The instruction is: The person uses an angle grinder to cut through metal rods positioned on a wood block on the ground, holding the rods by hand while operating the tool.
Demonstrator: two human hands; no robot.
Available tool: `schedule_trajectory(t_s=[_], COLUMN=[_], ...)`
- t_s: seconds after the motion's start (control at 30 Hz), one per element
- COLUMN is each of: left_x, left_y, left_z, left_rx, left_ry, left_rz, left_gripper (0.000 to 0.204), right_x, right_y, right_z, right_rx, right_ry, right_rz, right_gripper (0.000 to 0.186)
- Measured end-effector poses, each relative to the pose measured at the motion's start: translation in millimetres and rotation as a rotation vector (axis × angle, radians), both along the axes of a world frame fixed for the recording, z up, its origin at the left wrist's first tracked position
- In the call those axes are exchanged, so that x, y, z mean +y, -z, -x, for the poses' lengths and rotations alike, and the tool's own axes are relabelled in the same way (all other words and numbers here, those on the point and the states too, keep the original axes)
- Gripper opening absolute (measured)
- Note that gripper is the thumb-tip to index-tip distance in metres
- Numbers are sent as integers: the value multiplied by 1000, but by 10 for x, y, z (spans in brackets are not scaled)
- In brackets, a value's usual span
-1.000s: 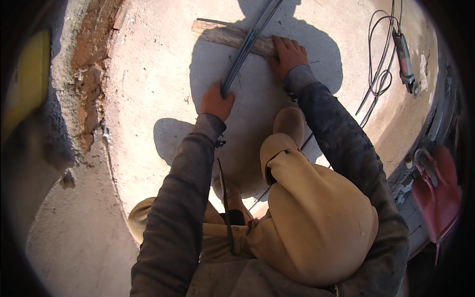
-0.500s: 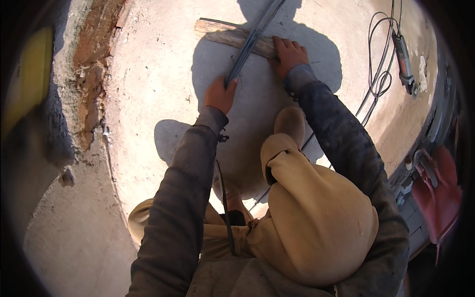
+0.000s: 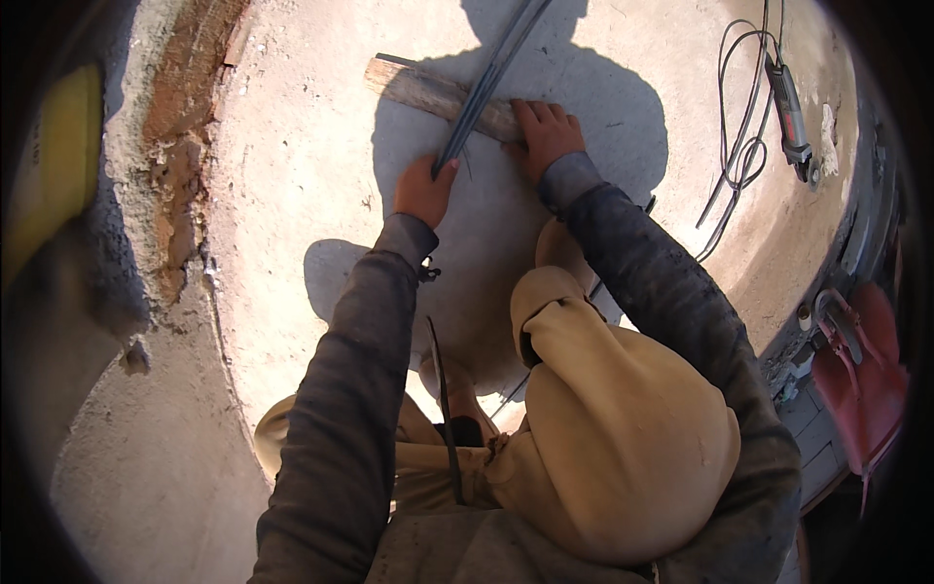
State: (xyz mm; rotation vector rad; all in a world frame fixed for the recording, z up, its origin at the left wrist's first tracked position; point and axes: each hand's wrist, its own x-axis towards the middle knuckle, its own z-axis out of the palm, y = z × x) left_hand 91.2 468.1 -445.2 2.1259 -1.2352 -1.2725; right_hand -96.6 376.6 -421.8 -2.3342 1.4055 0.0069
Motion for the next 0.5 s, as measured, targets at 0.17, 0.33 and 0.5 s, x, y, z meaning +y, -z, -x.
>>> schedule_trajectory(t_s=[0.17, 0.33, 0.5], left_x=[138, 462, 577], left_y=[-182, -630, -1078], left_z=[-114, -849, -1555], left_rx=[-179, -80, -140], left_ry=[44, 302, 600], left_rz=[87, 126, -55], left_gripper=[35, 29, 28], right_x=[57, 369, 1573], right_y=[-48, -281, -530], right_z=[57, 781, 2397], right_rx=[-107, -153, -25], right_ry=[59, 253, 232], right_rz=[124, 167, 110], right_gripper=[59, 62, 58])
